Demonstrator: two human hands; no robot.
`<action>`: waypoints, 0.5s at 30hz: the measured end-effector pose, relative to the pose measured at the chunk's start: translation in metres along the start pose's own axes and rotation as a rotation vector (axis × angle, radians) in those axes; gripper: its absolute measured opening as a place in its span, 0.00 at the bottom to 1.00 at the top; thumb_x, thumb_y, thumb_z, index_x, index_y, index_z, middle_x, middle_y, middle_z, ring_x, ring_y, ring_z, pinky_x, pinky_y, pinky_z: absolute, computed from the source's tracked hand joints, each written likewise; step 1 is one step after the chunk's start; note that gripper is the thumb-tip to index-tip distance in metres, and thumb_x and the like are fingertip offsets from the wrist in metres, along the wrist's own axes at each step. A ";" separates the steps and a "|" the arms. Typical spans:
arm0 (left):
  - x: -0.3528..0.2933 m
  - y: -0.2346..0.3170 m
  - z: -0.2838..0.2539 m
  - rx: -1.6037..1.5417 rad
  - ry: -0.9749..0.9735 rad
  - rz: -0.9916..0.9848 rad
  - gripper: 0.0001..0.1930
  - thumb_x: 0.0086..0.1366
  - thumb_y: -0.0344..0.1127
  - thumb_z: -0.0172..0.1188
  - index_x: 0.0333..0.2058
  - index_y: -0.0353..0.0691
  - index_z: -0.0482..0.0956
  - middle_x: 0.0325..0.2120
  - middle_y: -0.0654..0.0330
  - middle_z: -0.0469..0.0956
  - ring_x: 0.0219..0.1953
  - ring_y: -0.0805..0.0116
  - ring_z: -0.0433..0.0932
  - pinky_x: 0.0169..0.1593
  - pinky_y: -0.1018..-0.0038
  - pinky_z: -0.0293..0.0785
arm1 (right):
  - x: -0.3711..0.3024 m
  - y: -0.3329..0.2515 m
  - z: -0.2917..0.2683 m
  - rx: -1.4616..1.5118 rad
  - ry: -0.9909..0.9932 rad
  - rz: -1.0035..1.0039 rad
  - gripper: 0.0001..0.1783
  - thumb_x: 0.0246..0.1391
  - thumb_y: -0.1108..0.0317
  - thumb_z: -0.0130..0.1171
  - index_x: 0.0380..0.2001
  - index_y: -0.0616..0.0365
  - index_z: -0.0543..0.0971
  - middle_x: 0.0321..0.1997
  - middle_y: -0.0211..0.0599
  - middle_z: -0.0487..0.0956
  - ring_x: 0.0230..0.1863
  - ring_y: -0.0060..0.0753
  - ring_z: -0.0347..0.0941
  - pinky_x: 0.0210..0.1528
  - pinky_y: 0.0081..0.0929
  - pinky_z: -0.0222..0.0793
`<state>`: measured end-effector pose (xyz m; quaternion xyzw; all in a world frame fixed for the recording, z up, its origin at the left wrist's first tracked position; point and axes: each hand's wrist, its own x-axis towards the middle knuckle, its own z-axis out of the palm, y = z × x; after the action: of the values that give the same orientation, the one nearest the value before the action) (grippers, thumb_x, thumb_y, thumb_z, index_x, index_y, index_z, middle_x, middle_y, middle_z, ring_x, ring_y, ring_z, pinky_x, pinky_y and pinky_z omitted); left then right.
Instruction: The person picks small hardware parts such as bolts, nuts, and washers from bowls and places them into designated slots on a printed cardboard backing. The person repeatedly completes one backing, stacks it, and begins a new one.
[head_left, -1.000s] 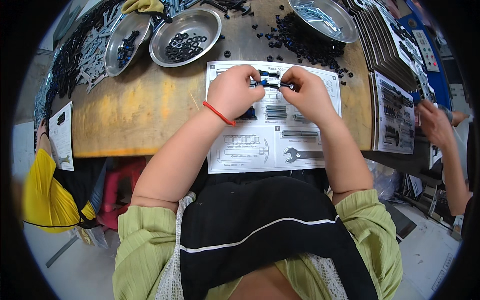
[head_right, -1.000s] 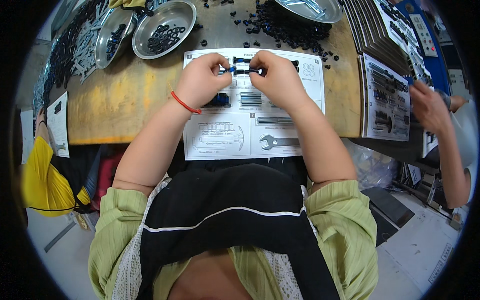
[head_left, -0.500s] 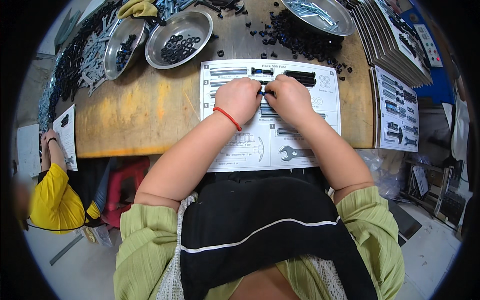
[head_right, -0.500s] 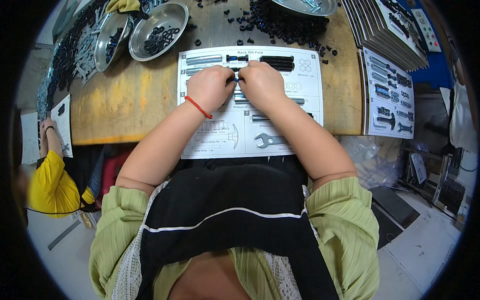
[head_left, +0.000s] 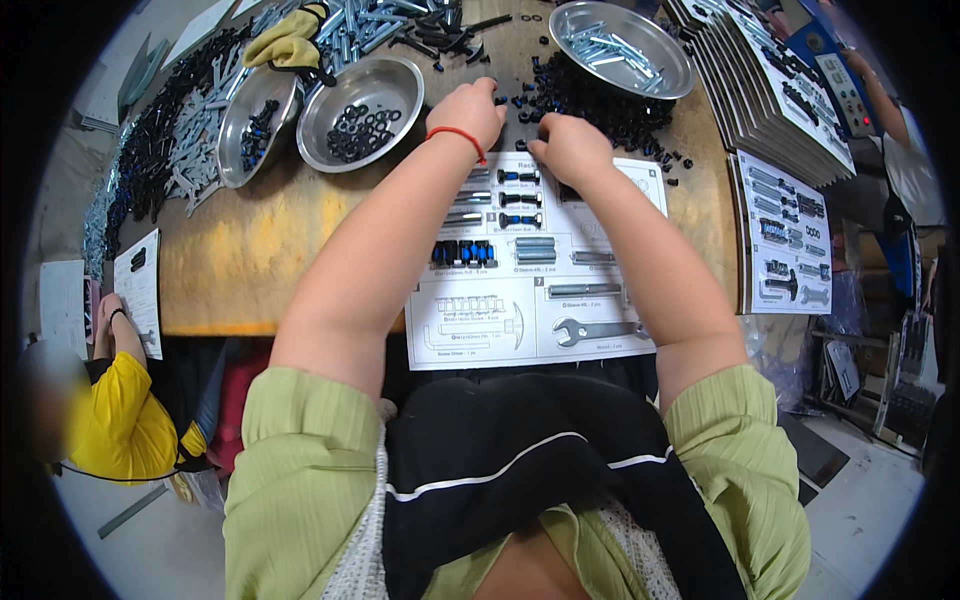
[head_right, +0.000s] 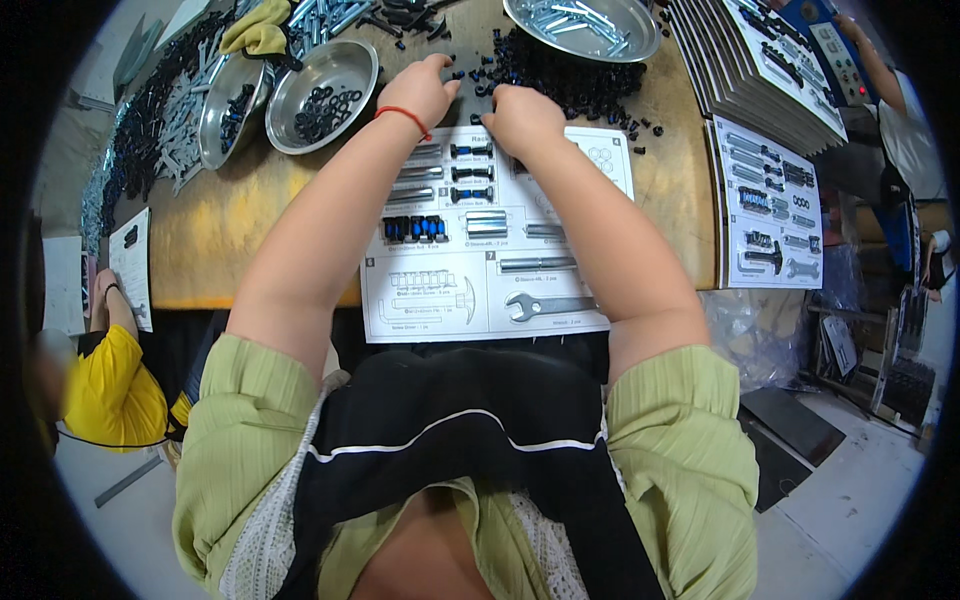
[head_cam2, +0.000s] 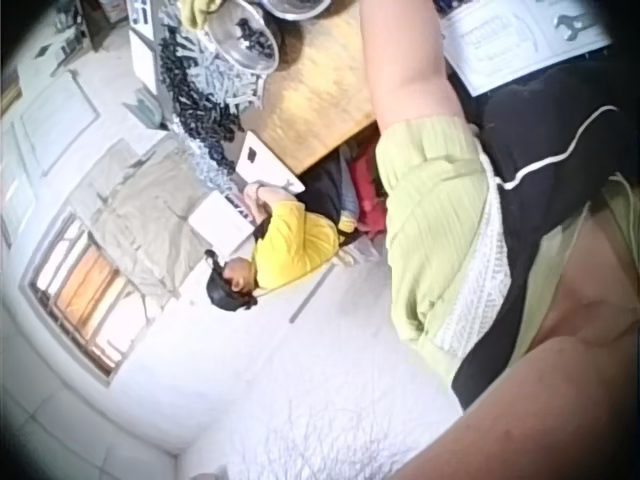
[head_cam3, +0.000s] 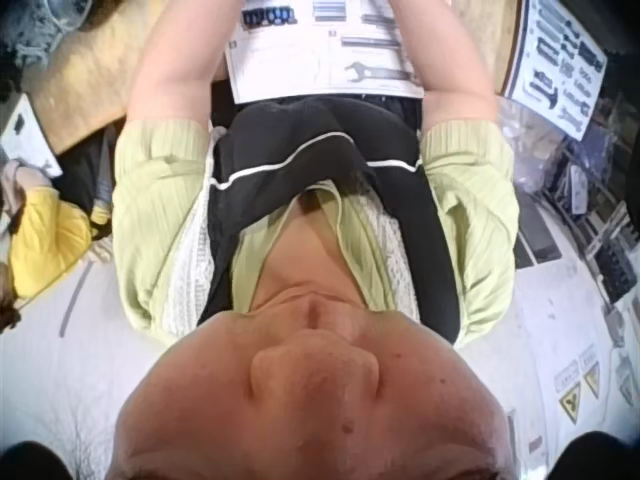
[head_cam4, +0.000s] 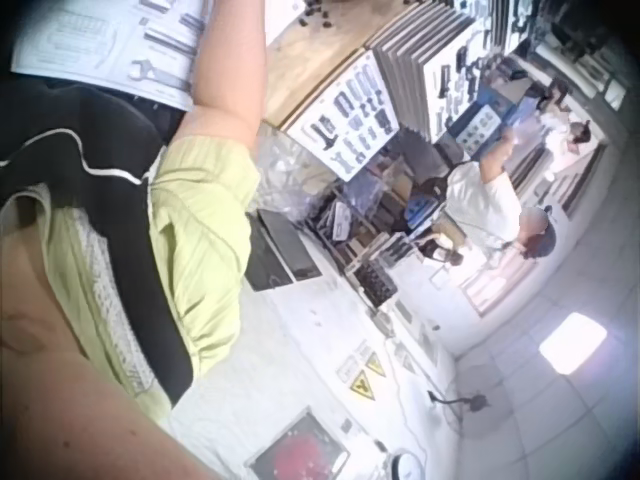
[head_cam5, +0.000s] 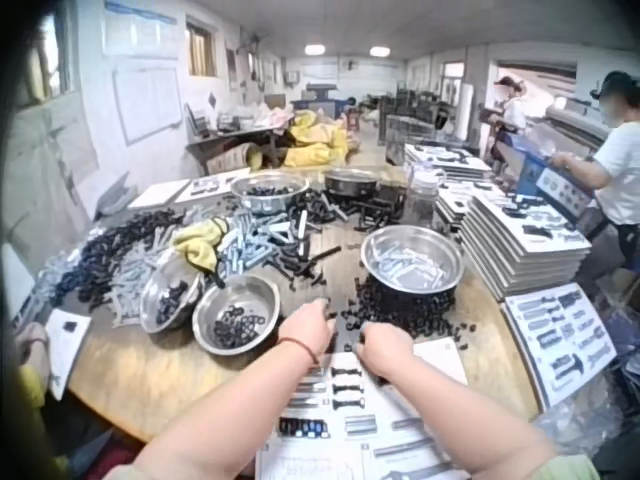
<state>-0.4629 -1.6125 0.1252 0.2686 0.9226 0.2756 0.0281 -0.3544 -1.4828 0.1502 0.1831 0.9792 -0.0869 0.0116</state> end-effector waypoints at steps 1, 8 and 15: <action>0.011 0.002 0.006 0.017 -0.015 -0.038 0.19 0.64 0.47 0.59 0.50 0.46 0.78 0.48 0.52 0.79 0.52 0.53 0.78 0.52 0.59 0.75 | 0.003 0.001 0.004 0.012 0.012 -0.024 0.13 0.50 0.58 0.62 0.36 0.53 0.81 0.39 0.41 0.83 0.44 0.47 0.79 0.44 0.43 0.75; 0.026 -0.002 0.007 -0.091 -0.024 -0.024 0.15 0.61 0.39 0.61 0.46 0.43 0.80 0.41 0.50 0.82 0.44 0.52 0.80 0.49 0.61 0.76 | 0.015 0.024 0.001 0.334 0.169 -0.043 0.09 0.49 0.65 0.58 0.33 0.55 0.80 0.32 0.46 0.81 0.38 0.52 0.78 0.40 0.43 0.73; 0.042 -0.003 0.022 -0.238 0.020 0.024 0.13 0.59 0.40 0.64 0.41 0.42 0.85 0.39 0.51 0.83 0.44 0.51 0.80 0.50 0.63 0.75 | 0.049 0.005 -0.001 0.005 0.236 -0.032 0.09 0.51 0.67 0.59 0.35 0.54 0.84 0.39 0.43 0.84 0.40 0.50 0.80 0.42 0.42 0.77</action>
<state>-0.4958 -1.5828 0.1093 0.2715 0.8802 0.3864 0.0473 -0.3985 -1.4605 0.1473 0.1765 0.9763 -0.0672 -0.1057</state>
